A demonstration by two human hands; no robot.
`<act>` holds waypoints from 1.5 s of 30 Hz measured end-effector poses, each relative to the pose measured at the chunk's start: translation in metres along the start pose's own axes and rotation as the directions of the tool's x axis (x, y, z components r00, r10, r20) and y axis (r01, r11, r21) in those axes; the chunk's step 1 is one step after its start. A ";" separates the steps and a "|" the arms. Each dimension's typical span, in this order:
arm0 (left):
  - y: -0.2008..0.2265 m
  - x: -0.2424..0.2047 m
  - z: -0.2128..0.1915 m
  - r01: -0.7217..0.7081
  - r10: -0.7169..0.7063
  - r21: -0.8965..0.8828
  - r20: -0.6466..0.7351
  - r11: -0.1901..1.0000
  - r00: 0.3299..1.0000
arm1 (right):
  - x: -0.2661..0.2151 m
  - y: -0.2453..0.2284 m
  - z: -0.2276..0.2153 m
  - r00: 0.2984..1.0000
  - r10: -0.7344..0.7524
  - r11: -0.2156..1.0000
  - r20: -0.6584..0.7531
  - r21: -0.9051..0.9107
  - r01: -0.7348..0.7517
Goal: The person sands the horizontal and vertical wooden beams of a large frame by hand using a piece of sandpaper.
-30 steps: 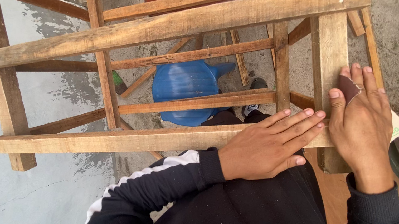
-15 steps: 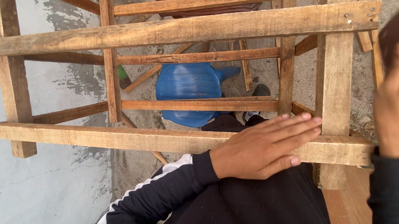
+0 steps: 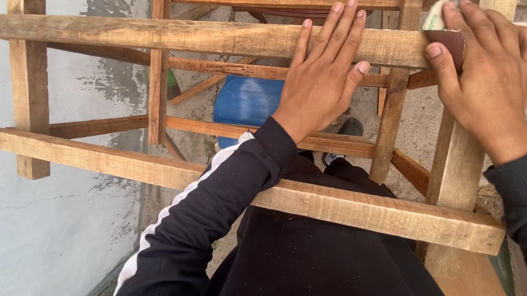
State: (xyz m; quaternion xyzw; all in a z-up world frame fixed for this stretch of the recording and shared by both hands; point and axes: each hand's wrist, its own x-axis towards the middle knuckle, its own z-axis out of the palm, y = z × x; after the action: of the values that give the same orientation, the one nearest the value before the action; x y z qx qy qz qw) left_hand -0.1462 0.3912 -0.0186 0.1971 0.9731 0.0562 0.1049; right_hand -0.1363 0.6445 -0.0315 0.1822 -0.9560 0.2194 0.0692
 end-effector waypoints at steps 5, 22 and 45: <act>-0.007 0.010 0.006 -0.003 0.003 -0.022 0.007 1.000 1.000 | 0.009 -0.006 0.027 0.988 0.129 0.991 0.081 0.035 -0.133; -0.037 0.031 -0.002 0.053 -0.056 -0.163 -0.011 0.985 0.998 | 0.026 -0.049 0.041 0.975 0.172 0.982 0.138 0.052 -0.180; -0.048 0.037 0.011 0.030 -0.050 -0.158 -0.125 0.987 0.991 | 0.031 -0.056 0.048 0.999 0.008 0.999 0.047 -0.044 -0.006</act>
State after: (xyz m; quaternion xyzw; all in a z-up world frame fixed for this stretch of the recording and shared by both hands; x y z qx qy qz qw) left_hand -0.1953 0.3627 -0.0435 0.1646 0.9743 0.1427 0.0580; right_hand -0.1466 0.5668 -0.0456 0.1823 -0.9626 0.1942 0.0497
